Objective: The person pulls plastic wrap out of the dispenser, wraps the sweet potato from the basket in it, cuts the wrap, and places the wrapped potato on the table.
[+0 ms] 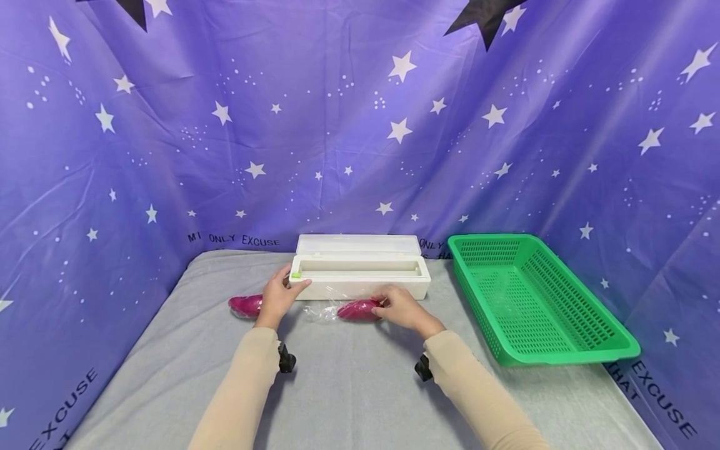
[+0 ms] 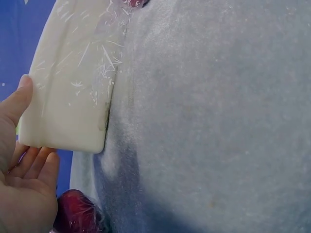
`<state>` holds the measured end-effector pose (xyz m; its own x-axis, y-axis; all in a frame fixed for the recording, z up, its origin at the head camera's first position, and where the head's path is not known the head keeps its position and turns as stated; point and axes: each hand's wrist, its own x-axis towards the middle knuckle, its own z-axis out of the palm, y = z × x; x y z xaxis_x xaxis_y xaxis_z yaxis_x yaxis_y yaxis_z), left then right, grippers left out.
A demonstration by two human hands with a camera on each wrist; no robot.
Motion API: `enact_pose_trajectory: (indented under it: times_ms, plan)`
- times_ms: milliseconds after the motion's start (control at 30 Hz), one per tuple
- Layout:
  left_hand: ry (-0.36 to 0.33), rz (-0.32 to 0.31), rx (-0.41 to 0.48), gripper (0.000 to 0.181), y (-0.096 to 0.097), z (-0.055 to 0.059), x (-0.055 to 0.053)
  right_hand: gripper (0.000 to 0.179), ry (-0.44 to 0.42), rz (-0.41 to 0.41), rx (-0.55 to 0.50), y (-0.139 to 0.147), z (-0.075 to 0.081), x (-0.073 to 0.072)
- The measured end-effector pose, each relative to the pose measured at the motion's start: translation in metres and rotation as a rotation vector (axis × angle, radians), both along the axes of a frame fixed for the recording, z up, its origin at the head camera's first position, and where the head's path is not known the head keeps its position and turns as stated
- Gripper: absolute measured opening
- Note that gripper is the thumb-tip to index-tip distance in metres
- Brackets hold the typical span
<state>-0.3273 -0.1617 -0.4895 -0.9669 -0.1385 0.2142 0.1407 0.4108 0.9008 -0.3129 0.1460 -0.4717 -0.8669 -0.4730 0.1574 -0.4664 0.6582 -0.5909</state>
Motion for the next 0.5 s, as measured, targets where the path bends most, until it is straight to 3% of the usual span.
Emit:
enact_pose_trajectory:
  times_ms: [267, 500]
  plan:
    - [-0.033, -0.013, 0.018, 0.076, -0.001, -0.001, -0.001, 0.025, -0.015, -0.009, -0.011, 0.001, 0.001, -0.001]
    - [-0.054, -0.015, 0.013, 0.076, -0.002, 0.001, -0.001, 0.032, 0.001, -0.029, -0.010, -0.007, 0.010, -0.001]
